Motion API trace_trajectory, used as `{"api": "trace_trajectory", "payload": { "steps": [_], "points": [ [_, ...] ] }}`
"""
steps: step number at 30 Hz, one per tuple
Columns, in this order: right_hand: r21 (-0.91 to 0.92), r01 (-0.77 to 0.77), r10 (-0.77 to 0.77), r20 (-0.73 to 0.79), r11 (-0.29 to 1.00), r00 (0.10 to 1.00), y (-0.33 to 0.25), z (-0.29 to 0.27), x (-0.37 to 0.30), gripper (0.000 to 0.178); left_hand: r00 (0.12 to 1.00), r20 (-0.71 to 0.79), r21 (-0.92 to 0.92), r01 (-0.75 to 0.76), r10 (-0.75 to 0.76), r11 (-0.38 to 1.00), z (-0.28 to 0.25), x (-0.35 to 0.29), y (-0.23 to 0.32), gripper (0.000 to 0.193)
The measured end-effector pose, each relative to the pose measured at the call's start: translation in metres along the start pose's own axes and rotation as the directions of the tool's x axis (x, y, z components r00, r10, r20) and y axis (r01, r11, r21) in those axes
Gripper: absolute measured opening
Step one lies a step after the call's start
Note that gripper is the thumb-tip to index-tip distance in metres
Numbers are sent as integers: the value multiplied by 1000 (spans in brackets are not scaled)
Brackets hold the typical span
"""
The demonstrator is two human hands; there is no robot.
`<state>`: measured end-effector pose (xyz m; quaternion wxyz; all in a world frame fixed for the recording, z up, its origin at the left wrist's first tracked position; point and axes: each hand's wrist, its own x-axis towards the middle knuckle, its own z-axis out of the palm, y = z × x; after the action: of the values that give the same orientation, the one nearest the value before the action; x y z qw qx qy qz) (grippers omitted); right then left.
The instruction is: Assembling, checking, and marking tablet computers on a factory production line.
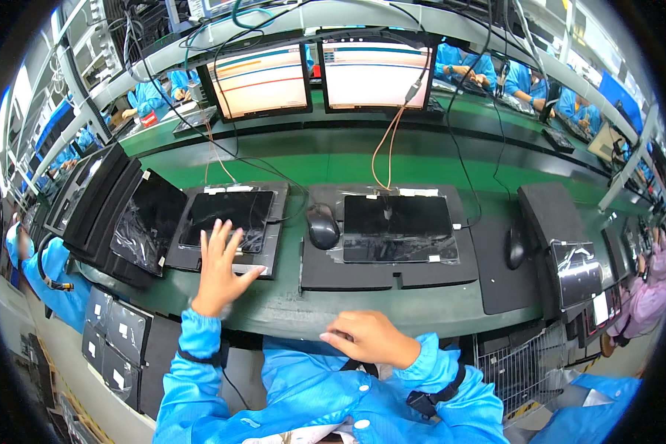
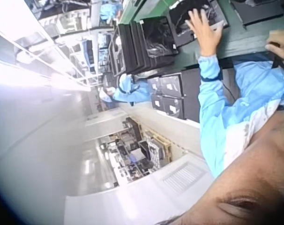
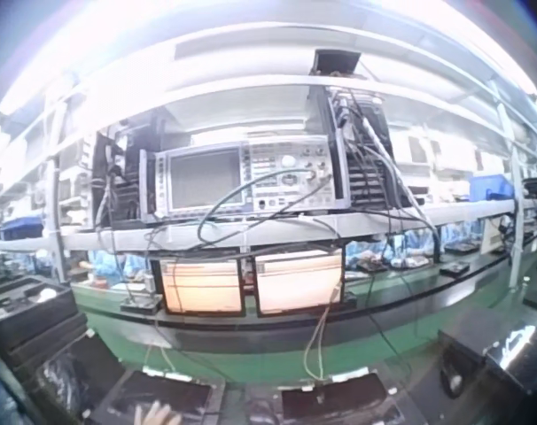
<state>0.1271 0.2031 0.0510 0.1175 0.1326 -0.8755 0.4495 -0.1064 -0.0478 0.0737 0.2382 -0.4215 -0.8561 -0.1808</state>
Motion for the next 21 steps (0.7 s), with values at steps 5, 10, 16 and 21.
{"api": "trace_trajectory", "payload": {
  "steps": [5, 10, 16, 21],
  "points": [
    [-385, 168, -169, 32, 908, 985, -24, -26, 99, 27, 965, 203, 30, 164, -167, 986, 25, -13, -49, 106],
    [-702, 141, -192, 7, 698, 981, 15, -4, 195, 31, 991, 58, 28, 117, -119, 993, 35, -12, -44, 98],
    [-788, 53, 24, 86, 613, 996, 66, 33, 249, 30, 987, 41, -19, 158, -157, 987, 39, -14, -46, 92],
    [-731, 148, -104, 106, 666, 989, 83, 36, 256, 24, 695, -65, -863, 322, -716, 390, 51, -36, -18, 47]
  ]
}}
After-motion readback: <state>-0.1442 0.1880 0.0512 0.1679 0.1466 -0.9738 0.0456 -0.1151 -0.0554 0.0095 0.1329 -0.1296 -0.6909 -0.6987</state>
